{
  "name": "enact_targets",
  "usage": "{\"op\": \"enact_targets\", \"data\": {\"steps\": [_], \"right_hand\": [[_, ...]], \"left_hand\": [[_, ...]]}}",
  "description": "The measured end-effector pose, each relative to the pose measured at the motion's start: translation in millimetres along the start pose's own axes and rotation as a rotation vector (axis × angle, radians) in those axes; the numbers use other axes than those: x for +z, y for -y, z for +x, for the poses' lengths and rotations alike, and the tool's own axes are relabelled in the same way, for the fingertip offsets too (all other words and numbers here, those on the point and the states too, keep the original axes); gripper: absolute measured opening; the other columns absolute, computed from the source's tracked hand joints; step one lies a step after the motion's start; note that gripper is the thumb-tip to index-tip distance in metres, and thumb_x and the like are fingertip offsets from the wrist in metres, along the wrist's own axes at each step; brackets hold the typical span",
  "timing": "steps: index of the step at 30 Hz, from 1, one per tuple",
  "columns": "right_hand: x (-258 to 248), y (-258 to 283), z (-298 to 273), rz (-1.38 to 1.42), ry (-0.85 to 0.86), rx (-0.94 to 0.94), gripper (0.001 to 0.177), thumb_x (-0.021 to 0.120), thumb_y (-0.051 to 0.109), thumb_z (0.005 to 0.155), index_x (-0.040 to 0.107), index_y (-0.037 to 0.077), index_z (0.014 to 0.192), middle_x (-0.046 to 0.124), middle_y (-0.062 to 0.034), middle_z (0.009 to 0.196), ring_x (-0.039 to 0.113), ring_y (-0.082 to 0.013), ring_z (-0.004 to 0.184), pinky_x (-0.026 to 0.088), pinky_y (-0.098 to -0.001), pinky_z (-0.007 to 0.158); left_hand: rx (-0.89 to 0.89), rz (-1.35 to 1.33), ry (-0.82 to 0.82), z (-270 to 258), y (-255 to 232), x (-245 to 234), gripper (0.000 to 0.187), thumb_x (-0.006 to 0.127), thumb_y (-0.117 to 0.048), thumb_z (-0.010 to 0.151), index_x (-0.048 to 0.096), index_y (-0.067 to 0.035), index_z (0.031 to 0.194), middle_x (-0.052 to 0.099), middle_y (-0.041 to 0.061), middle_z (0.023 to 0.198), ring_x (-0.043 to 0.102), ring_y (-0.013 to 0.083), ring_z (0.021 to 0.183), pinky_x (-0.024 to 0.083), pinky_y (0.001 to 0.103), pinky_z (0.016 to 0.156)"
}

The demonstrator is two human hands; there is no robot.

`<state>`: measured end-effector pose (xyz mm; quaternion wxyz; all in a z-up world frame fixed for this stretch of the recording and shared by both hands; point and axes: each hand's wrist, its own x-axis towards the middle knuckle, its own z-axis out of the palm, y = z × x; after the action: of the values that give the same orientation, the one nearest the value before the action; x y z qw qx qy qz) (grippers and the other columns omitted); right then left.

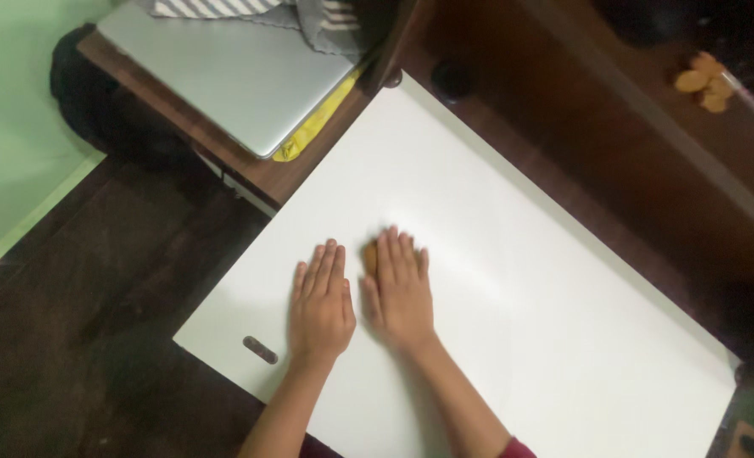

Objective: The person wipes a white desk surface with a brown cloth. They then remove various items from the shelf above, including a wallet, glasses, a speaker, and a keyboard, placing them on the desk. Finally, they wipe the empty wooden shelf with the cloth.

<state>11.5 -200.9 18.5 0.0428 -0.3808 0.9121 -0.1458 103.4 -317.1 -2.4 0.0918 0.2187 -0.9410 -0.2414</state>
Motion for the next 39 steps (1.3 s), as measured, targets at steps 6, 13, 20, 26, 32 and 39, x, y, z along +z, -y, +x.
{"op": "enact_targets", "data": {"steps": [6,13,20,26,32,39], "right_hand": [[-9.6,-14.2,-8.2,0.089,-0.435,-0.046,0.035,0.063,0.016,0.106,0.052,0.003,0.137,0.062,-0.0152,0.135,0.056,-0.0374,0.126,0.041,-0.0537,0.115],[-27.9,-68.3,91.6,0.174,-0.564,0.508,0.034,0.062,0.024,0.102,0.058,0.0,0.125,0.056,-0.0223,0.135,0.052,-0.0403,0.126,0.042,-0.049,0.108],[-1.4,8.8,139.2,0.075,-0.585,0.072,0.042,0.05,0.0,0.095,0.054,-0.006,0.136,0.055,-0.0239,0.139,0.046,-0.042,0.137,0.029,-0.0547,0.126],[4.5,36.9,101.8,0.211,-0.161,-0.262,0.057,0.057,0.009,0.089,0.051,-0.006,0.143,0.051,-0.0242,0.15,0.048,-0.04,0.14,0.029,-0.0517,0.12],[-16.9,-70.1,68.2,0.047,-0.405,0.108,0.047,0.05,0.003,0.105,0.049,0.004,0.152,0.054,-0.0173,0.154,0.048,-0.0349,0.147,0.035,-0.047,0.131],[-76.0,-210.8,-145.4,-0.108,-0.463,0.722,0.054,0.049,0.01,0.1,0.044,-0.003,0.152,0.046,-0.0251,0.156,0.037,-0.0441,0.149,0.026,-0.0494,0.125]], "left_hand": [[0.036,-0.101,-0.014,0.1,9.7,-2.7,0.052,0.037,-0.025,0.106,0.042,-0.002,0.152,0.04,0.014,0.161,0.032,0.0286,0.151,0.022,0.048,0.124],[0.017,0.065,-0.049,26.9,55.3,-34.4,0.052,0.041,-0.026,0.103,0.046,-0.002,0.15,0.046,0.014,0.156,0.038,0.0277,0.148,0.025,0.05,0.123],[0.039,0.02,-0.119,26.0,55.7,-29.6,0.048,0.042,-0.023,0.105,0.05,-0.004,0.149,0.049,0.015,0.156,0.042,0.0299,0.149,0.028,0.049,0.125],[0.019,-0.008,-0.08,30.5,55.5,-30.4,0.047,0.043,-0.02,0.103,0.053,-0.003,0.146,0.05,0.016,0.155,0.043,0.0309,0.146,0.028,0.049,0.123],[0.08,0.044,-0.075,28.5,60.5,-31.2,0.049,0.045,-0.018,0.103,0.05,0.002,0.148,0.048,0.021,0.156,0.04,0.0368,0.15,0.026,0.055,0.125],[0.39,-0.003,0.073,25.9,-40.3,15.6,0.062,0.051,-0.023,0.1,0.041,0.008,0.152,0.039,0.025,0.16,0.033,0.0405,0.152,0.021,0.06,0.124]]}}
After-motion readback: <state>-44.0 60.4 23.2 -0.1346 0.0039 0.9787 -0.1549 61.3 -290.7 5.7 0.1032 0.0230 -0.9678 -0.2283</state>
